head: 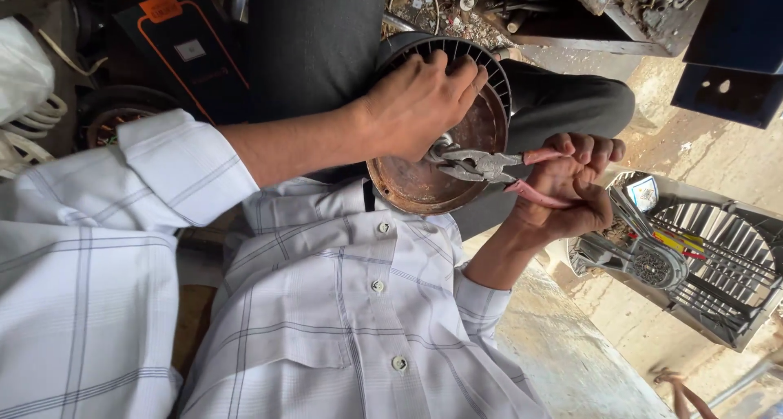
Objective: Repairing a fan motor rotor and stator components using pliers in an electrical workshop.
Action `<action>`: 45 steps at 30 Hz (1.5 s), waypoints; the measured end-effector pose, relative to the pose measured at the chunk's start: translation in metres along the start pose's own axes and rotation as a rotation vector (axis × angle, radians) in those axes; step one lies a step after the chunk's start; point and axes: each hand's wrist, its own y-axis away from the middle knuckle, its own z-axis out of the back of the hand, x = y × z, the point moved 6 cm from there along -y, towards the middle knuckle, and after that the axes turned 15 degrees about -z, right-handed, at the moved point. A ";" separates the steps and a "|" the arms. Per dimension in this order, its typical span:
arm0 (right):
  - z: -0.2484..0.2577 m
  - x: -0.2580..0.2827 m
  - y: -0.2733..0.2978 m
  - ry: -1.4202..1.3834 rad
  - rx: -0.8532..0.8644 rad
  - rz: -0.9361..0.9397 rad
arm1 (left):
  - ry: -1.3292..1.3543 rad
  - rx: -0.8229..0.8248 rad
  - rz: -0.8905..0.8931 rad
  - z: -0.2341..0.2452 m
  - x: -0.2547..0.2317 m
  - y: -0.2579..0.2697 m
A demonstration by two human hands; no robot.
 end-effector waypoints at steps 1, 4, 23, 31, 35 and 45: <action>-0.004 -0.001 -0.003 0.001 -0.004 -0.001 | 0.004 0.001 0.000 -0.001 0.001 0.000; -0.017 -0.008 -0.012 0.014 -0.012 -0.050 | 0.027 -0.032 -0.035 -0.003 0.001 0.001; -0.037 -0.020 -0.092 0.141 0.059 -0.515 | 0.055 -0.052 -0.074 -0.013 0.012 -0.011; -0.040 -0.038 -0.114 0.264 0.124 -0.694 | 0.095 -0.070 -0.078 -0.012 0.012 -0.007; -0.043 -0.042 -0.095 0.234 0.180 -0.670 | 0.114 -0.150 -0.064 -0.002 0.017 0.000; 0.010 -0.013 0.021 -0.149 0.091 -0.146 | 0.243 0.076 0.046 0.001 -0.003 0.009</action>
